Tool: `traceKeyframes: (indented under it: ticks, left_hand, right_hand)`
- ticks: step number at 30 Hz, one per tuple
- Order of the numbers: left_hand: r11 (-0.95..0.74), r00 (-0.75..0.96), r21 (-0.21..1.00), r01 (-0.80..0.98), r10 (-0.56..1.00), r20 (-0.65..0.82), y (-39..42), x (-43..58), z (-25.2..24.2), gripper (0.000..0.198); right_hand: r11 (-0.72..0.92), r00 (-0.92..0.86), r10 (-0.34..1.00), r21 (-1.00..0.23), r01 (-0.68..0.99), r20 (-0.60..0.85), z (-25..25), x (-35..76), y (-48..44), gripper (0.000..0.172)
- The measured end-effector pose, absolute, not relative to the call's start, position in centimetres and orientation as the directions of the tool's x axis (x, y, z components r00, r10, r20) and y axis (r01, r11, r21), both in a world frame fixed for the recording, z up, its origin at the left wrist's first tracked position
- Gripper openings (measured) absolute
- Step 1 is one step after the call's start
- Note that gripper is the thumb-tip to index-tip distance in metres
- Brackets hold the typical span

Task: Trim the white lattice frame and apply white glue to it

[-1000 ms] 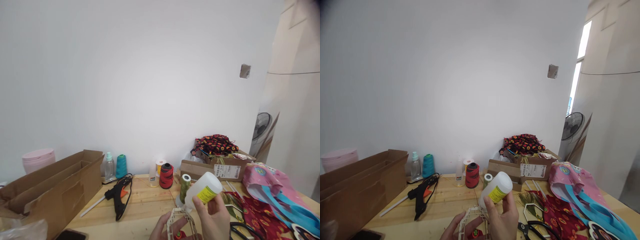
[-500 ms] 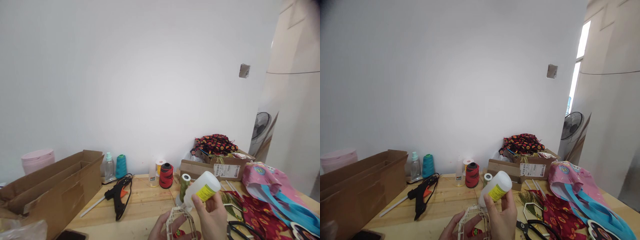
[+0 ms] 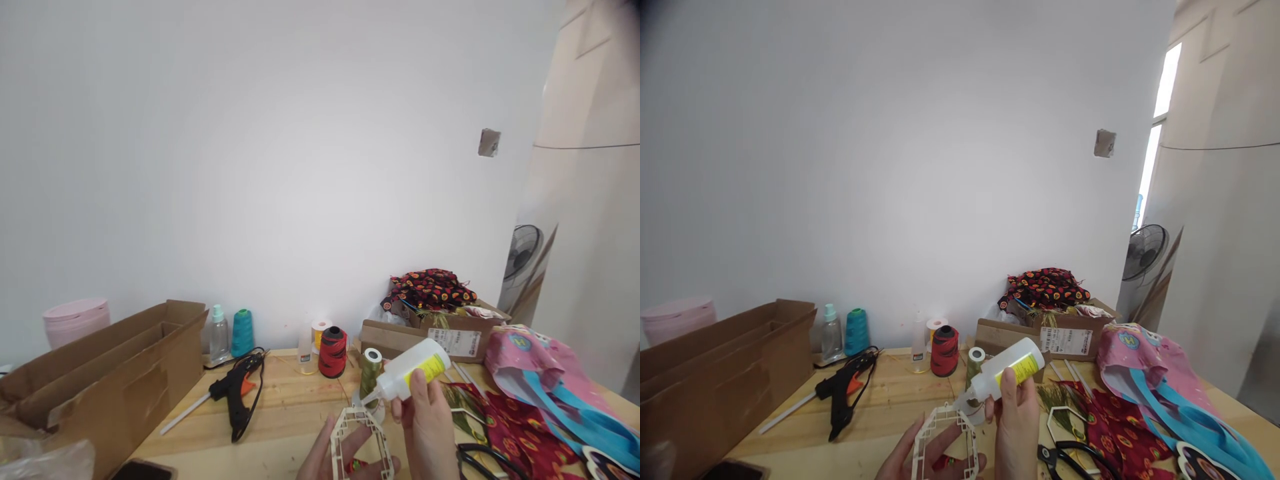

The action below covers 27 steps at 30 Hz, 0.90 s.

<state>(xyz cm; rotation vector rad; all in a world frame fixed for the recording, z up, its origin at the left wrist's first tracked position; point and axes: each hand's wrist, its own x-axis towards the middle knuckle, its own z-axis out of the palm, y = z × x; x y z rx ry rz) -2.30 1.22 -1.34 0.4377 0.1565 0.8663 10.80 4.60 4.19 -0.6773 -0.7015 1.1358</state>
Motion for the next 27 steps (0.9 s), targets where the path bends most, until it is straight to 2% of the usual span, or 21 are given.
traceKeyframes:
  ticks: [6,11,15,21,24,27]
  left_hand:
    - [0.587,0.698,0.460,-0.666,0.707,0.109,1.4,-2.4,-1.5,0.062]
    - [0.601,0.698,0.431,-0.674,0.709,0.102,1.7,-2.5,-1.7,0.061]
    - [0.613,0.677,0.403,-0.680,0.736,0.023,1.6,-2.4,-1.5,0.061]
    - [0.650,0.641,0.342,-0.678,0.751,-0.159,0.9,-2.3,-0.3,0.062]
    - [0.661,0.643,0.359,-0.659,0.743,-0.186,0.7,-2.3,0.3,0.061]
    - [0.652,0.627,0.359,-0.668,0.753,-0.198,0.7,-2.3,0.5,0.070]
  right_hand:
    - [0.220,0.154,0.975,-0.799,-0.560,0.160,4.3,10.4,4.7,0.032]
    - [0.280,0.188,0.958,-0.845,-0.455,0.216,4.8,10.0,4.3,0.030]
    - [0.345,0.299,0.922,-0.874,-0.342,0.247,4.7,9.8,3.8,0.033]
    - [0.364,0.324,0.885,-0.931,-0.030,0.335,4.3,10.4,3.7,0.033]
    - [0.376,0.361,0.867,-0.926,-0.018,0.345,4.6,10.5,3.6,0.031]
    - [0.370,0.338,0.884,-0.925,-0.087,0.322,5.0,10.3,3.4,0.034]
